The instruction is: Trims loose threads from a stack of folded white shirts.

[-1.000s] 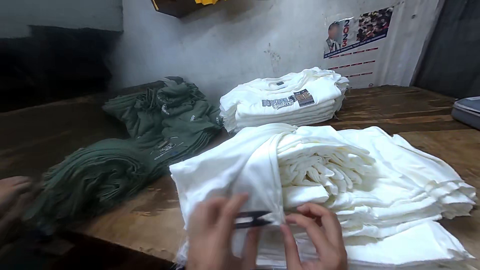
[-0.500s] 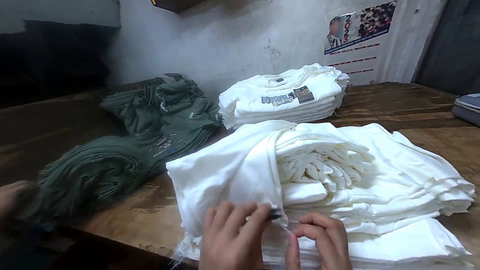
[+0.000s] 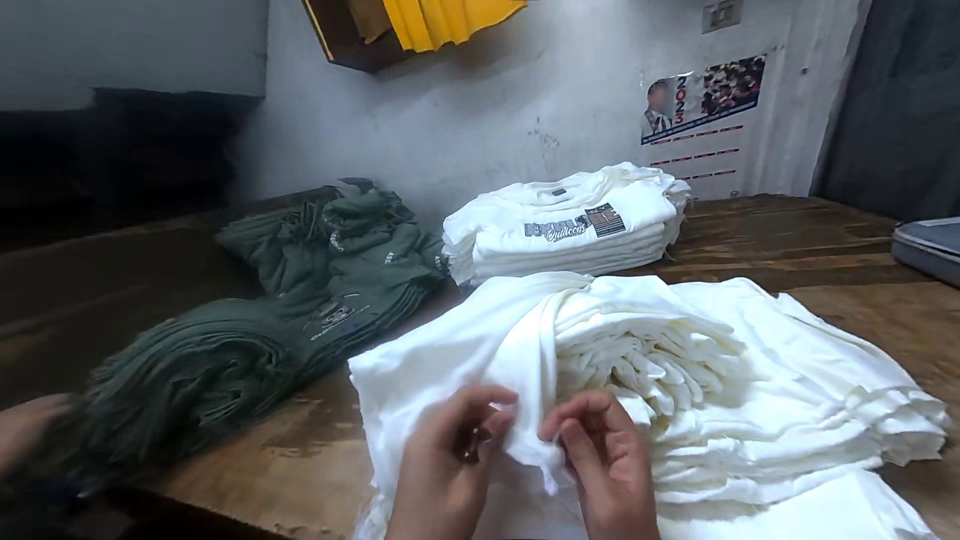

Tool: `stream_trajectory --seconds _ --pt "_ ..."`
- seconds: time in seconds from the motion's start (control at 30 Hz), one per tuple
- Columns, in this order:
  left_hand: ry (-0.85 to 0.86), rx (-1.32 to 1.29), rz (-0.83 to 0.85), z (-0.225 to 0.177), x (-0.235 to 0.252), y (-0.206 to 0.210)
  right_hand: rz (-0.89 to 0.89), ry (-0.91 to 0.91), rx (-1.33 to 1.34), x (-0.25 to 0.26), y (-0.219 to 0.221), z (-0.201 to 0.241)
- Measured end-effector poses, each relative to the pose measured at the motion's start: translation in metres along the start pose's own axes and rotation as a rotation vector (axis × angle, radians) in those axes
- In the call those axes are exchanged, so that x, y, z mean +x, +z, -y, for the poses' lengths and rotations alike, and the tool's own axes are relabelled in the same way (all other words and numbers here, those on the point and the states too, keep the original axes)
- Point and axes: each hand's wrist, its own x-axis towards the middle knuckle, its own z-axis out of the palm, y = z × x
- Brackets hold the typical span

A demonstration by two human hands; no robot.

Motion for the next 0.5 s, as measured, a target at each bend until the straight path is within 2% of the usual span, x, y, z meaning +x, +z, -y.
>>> stream_trajectory --seconds 0.03,0.1,0.17,0.23,0.27,0.33,0.43,0.5 --pt "-0.016 -0.055 0.017 0.004 0.003 0.001 0.068 -0.031 -0.018 0.0 -0.003 -0.003" --pt "-0.07 -0.12 0.036 0.008 0.004 0.005 0.111 -0.159 -0.265 -0.007 -0.004 -0.003" --pt "-0.147 -0.15 0.029 0.005 0.0 0.006 0.047 -0.335 -0.617 -0.019 -0.006 -0.001" --pt "-0.184 -0.196 0.042 -0.003 -0.007 0.003 -0.039 -0.457 -0.783 -0.033 -0.017 0.002" --pt "-0.145 -0.189 0.064 -0.006 -0.011 -0.001 -0.067 -0.478 -0.817 -0.039 -0.022 0.004" --pt "0.051 0.018 0.064 -0.007 -0.023 -0.007 -0.065 -0.477 -0.843 -0.049 -0.029 0.011" --pt "0.412 0.452 -0.091 -0.006 -0.04 -0.005 -0.029 -0.451 -0.808 -0.056 -0.029 0.015" --pt "0.592 0.631 -0.153 -0.005 -0.042 0.001 -0.026 -0.446 -0.779 -0.056 -0.025 0.015"
